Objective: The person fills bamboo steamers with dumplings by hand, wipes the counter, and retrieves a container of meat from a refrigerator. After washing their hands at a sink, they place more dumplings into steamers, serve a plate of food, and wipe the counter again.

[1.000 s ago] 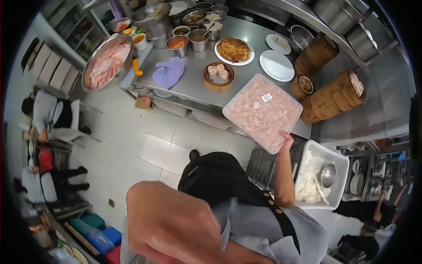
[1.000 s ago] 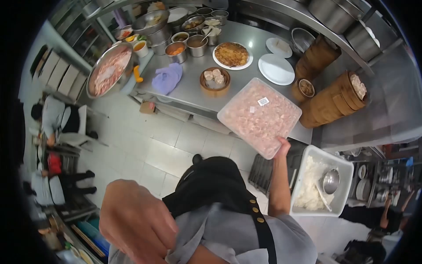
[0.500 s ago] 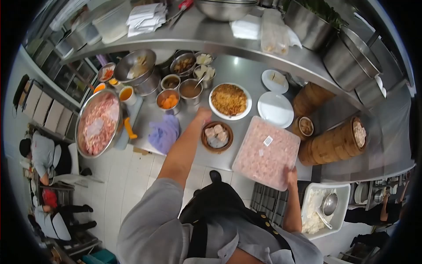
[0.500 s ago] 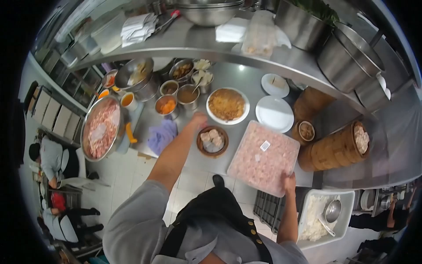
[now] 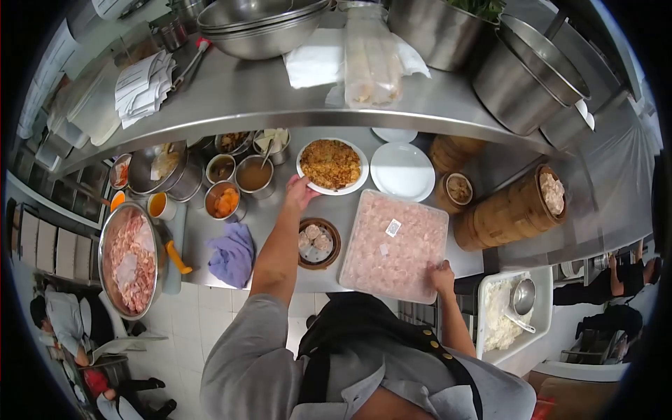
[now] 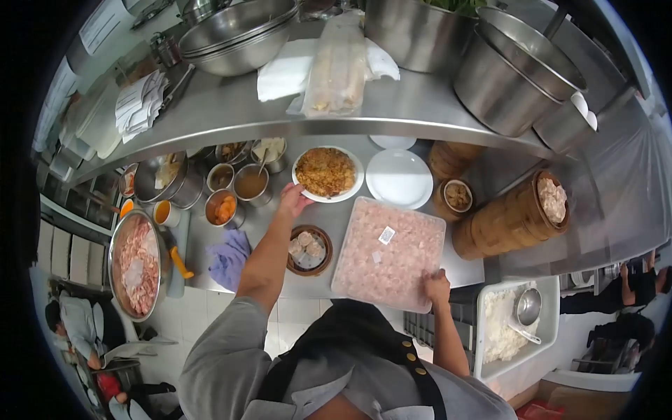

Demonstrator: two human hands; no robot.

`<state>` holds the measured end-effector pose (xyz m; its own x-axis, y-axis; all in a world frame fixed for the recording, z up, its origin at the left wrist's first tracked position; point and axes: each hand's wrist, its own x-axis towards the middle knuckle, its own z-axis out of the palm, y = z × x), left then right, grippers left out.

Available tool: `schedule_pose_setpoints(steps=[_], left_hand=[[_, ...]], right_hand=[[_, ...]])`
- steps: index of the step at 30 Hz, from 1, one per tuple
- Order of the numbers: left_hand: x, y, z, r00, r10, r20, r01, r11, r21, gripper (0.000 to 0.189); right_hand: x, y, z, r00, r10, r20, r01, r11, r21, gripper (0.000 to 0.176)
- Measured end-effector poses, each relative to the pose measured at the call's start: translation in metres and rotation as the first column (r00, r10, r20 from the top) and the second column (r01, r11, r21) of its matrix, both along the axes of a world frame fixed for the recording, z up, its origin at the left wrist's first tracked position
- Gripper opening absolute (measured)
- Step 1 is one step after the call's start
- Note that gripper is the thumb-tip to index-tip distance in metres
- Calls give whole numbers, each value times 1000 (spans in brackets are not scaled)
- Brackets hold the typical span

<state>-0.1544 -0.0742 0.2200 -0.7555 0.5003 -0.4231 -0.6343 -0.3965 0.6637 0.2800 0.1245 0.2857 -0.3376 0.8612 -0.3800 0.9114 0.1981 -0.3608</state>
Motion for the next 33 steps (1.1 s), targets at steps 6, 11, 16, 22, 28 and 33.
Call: schedule_pose_setpoints(steps=[6,11,16,22,28,33], left_hand=[[1,16,1,996,72,-47,-65,988,139,24],[0,27,27,992,92,-84,-74,978,197,26],[7,11,82,977,98,-191,-50,969,241,25],[59,-65,113,941,248,-231,-178,941,287,25],[130,-160,139,888,379,-262,-335,921,198,32],[203,-222,143,801,537,-264,-521,843,132,36]], right_hand=[[7,1,-9,983,17,-183,-13,1000,22,52],[-77,52,2,786,506,-356,-253,788,562,36],[-219,138,-28,851,442,-284,-285,842,458,54],[-266,174,-47,991,124,53,-132,969,207,55],[-289,163,-36,802,209,-560,-225,973,40,38],[-371,101,-60,906,52,-421,-87,994,-64,47]])
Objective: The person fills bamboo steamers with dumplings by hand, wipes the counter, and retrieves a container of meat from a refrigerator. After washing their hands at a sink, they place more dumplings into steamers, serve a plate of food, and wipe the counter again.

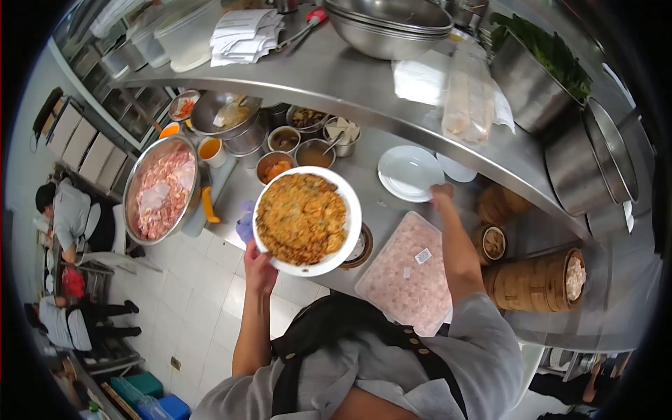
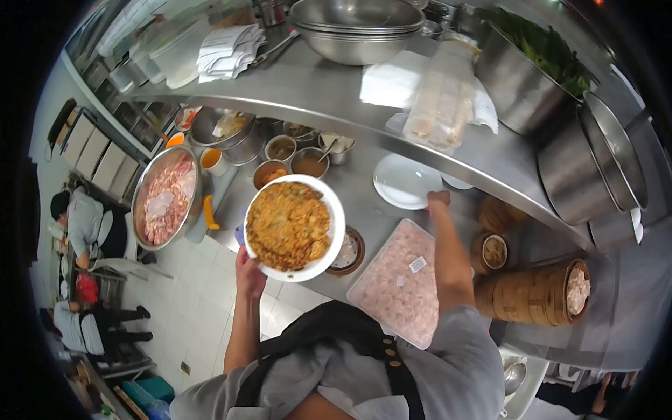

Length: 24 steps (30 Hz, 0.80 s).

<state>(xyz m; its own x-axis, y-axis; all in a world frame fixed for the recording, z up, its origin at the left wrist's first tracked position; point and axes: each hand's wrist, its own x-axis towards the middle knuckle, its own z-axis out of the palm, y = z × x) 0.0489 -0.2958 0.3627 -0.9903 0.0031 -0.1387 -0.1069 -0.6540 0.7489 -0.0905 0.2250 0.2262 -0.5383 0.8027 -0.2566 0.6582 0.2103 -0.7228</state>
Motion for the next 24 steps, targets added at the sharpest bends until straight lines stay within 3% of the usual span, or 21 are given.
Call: schedule_pose_setpoints(steps=[2,3,4,5,6,8,9,10,11,12,13,14,15,16,17,18,19,20,21,22,24], left_hand=[[33,-17,8,995,81,54,-78,996,-41,36],[44,-24,5,991,117,58,-115,992,-46,36],[61,-34,0,984,164,67,-161,986,-54,34],[86,-49,-5,967,240,80,-235,970,-69,33],[103,-62,-19,947,310,82,-305,950,-68,30],[137,-78,-22,904,420,82,-418,907,-50,28],[123,-56,-30,895,437,86,-435,899,-41,28],[129,-48,-32,866,489,105,-485,872,-65,28],[132,-40,-40,819,560,121,-554,828,-86,29],[135,-33,-45,770,622,142,-611,783,-116,30],[139,-27,-50,726,672,148,-656,741,-148,33],[142,-22,-53,693,711,121,-694,703,-153,34],[141,-18,-62,673,734,90,-719,678,-153,35],[147,-17,-72,664,745,72,-722,663,-197,37],[144,-13,-68,616,785,59,-757,611,-232,43],[160,-25,-101,627,778,38,-752,618,-230,49],[164,-25,-113,616,786,52,-755,608,-246,54],[175,-34,-138,637,771,3,-762,630,-150,56],[160,-29,-135,614,788,51,-768,611,-191,56],[161,-43,-154,617,783,75,-767,620,-166,53],[180,-79,-171,632,769,92,-720,627,-298,46]], right_hand=[[-32,-12,-42,999,-42,29,43,999,-31,46],[-36,-4,-50,891,333,309,-388,912,133,43],[-39,4,-57,527,434,730,-832,438,340,41],[-41,12,-66,365,336,868,-914,-46,403,39],[-67,16,-104,861,407,305,-508,673,538,42],[-40,-124,53,942,277,189,-335,761,556,38],[-54,-135,69,859,511,4,-456,763,457,36],[-53,-170,66,699,688,-195,-604,714,355,35],[-53,-221,62,452,835,-315,-780,541,314,30],[-37,-278,82,299,890,-345,-868,404,289,24],[-49,-314,44,-6,912,-411,-878,191,438,24],[-59,-349,24,-113,916,-386,-910,61,411,24],[-75,-373,5,-184,982,-39,-861,-142,488,34],[-72,-392,19,53,979,197,-928,-25,372,52],[-89,-405,-17,88,951,297,-962,4,273,64],[-99,-404,-55,130,963,237,-907,19,421,64],[-107,-405,-90,270,936,228,-786,77,613,53],[-123,-396,-96,219,920,326,-877,39,478,40],[-128,-379,-105,350,924,154,-704,151,694,31],[-142,-366,-111,377,905,195,-725,158,670,29],[-139,-344,-111,466,868,172,-704,246,666,25]])
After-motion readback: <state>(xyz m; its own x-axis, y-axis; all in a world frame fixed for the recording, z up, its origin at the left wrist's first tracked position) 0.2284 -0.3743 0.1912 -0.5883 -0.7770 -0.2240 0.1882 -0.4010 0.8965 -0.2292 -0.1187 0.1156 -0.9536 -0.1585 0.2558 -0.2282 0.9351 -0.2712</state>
